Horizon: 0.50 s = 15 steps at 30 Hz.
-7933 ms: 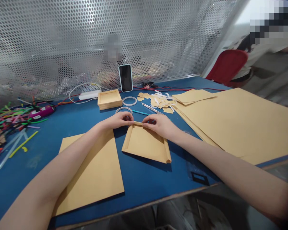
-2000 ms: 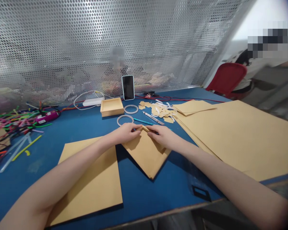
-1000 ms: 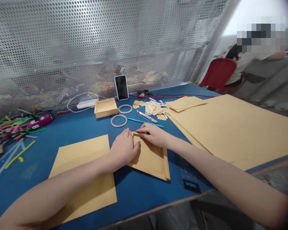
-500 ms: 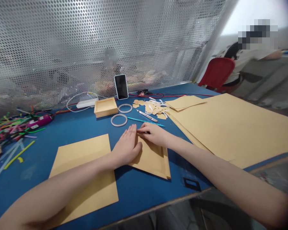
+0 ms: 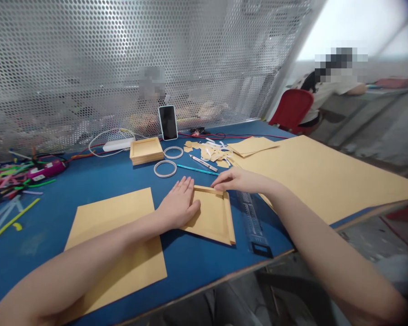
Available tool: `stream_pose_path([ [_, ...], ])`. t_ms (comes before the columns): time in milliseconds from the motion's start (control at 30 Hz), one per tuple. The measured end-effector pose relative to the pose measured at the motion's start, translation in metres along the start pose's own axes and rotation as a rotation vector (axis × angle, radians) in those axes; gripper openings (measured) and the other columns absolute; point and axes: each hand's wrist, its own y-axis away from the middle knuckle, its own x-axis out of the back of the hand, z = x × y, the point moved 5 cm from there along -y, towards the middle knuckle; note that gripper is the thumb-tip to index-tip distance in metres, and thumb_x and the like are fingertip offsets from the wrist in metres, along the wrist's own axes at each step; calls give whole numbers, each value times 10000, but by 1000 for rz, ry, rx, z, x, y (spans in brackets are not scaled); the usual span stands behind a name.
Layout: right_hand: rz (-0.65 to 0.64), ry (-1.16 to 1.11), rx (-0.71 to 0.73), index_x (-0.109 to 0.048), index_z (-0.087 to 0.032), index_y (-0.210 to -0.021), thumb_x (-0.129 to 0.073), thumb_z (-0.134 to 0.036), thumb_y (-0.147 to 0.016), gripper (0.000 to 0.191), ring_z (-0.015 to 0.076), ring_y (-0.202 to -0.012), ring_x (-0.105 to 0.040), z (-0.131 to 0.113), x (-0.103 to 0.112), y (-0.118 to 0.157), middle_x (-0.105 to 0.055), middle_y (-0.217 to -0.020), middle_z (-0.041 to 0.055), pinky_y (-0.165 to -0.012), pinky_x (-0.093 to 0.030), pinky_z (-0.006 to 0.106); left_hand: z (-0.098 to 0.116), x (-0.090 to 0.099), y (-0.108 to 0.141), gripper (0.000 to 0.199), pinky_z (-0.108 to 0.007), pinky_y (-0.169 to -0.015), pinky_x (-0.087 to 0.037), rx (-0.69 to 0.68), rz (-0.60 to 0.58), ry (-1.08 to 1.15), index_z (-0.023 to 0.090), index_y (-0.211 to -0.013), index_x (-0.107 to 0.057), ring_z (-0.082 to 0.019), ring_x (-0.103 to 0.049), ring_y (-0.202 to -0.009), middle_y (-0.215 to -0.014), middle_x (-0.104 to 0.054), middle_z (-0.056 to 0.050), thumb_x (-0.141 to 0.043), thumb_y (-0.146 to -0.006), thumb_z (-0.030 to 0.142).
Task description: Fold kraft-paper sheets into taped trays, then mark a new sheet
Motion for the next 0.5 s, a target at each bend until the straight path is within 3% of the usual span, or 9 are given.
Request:
stream_pose_path([
  [167,71,74,91,-757,-205,-952,-636,-352,-762,269,196,-835,-651,-7,-6,11,-728,-942,50,-737,-512,290,0,0,0,650,-383,-1182,-96,-1,1,-8,30,-1488,-229,-237,-78,-1457,-1564,-159,-147,-312,-960,401],
  [300,142,169,151,-747,-177,-931,-568,-316,-797,264,185,-800,-629,-15,-9,14,-693,-910,71,-724,-496,291,1,1,1,617,-420,-1177,-84,-9,3,-17,126,-1500,-254,-256,-54,-1457,-1570,-157,-127,-348,-965,419],
  [400,151,217,177,-740,-171,-946,-546,-309,-808,275,183,-795,-619,-18,-11,15,-673,-903,77,-733,-488,294,1,2,2,589,-450,-1170,-94,-18,0,-26,193,-1500,-272,-268,-34,-1456,-1576,-137,-109,-364,-967,428],
  [500,140,247,177,-736,-181,-953,-539,-317,-814,276,186,-803,-615,-17,-12,15,-671,-917,79,-739,-487,298,3,4,2,589,-448,-1174,-76,-37,-6,-36,182,-1496,-281,-250,-16,-1459,-1581,-110,-89,-354,-969,433],
])
